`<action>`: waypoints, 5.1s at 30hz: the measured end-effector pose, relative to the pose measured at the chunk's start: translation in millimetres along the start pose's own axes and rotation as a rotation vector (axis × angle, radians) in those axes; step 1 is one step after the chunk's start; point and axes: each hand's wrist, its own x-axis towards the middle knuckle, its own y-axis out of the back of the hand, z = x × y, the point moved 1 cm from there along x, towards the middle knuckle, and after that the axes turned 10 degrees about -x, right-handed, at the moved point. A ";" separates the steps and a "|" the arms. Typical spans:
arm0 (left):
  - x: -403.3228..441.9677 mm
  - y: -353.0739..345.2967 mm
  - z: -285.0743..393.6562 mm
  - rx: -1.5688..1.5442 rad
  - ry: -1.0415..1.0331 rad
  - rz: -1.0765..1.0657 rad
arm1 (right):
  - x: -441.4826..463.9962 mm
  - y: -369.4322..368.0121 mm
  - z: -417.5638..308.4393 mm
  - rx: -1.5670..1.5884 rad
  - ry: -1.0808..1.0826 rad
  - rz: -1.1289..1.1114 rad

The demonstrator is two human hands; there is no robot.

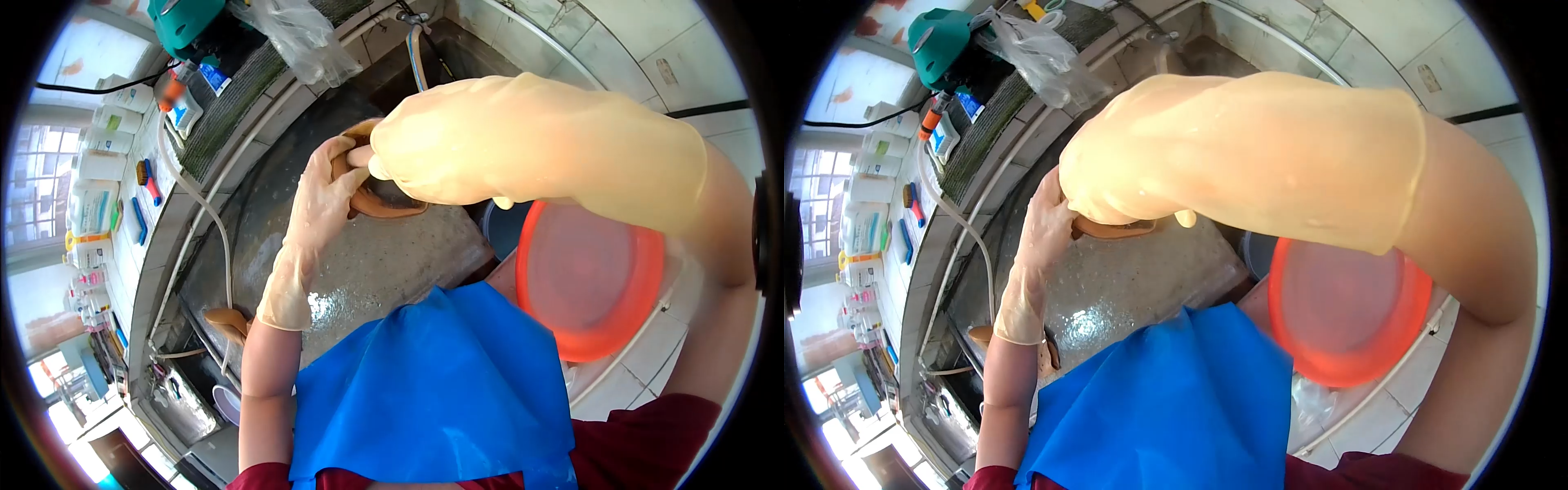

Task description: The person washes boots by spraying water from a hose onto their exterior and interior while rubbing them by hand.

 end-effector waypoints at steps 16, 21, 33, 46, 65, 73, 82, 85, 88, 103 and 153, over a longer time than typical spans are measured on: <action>20.7 -13.9 7.5 -0.031 0.058 -0.012 | -26.0 -0.9 23.5 -0.002 -0.188 0.082; 26.6 -17.5 1.8 -0.048 0.026 -0.017 | -14.8 4.3 29.4 0.014 -0.241 0.001; 21.0 -12.3 -9.0 -0.042 -0.046 -0.028 | -61.6 64.0 -9.8 0.168 -0.445 -0.206; 4.9 -3.0 13.5 0.181 -0.046 -0.135 | -63.6 35.9 -1.8 0.204 -0.238 -0.108; 64.7 48.0 47.5 1.244 -0.460 -0.308 | -50.6 34.5 27.5 0.296 -0.301 0.014; 86.4 50.2 50.6 1.191 -0.348 -0.248 | -14.3 36.5 35.8 0.343 -0.214 0.084; 185.0 77.0 -6.3 0.734 -0.515 -0.370 | 7.1 28.5 53.3 0.478 -0.251 0.230; 162.1 69.5 22.3 0.165 0.051 -0.354 | 12.9 18.9 58.4 0.510 -0.185 0.271; 153.7 68.7 34.1 0.256 0.108 -0.275 | 28.1 13.7 58.7 0.541 -0.147 0.232; 147.1 61.9 41.5 0.194 0.039 -0.266 | 43.9 -35.6 37.5 0.668 -0.044 0.065; 100.0 133.9 72.9 1.386 -0.509 -0.613 | 22.5 -38.7 52.2 0.630 -0.026 0.125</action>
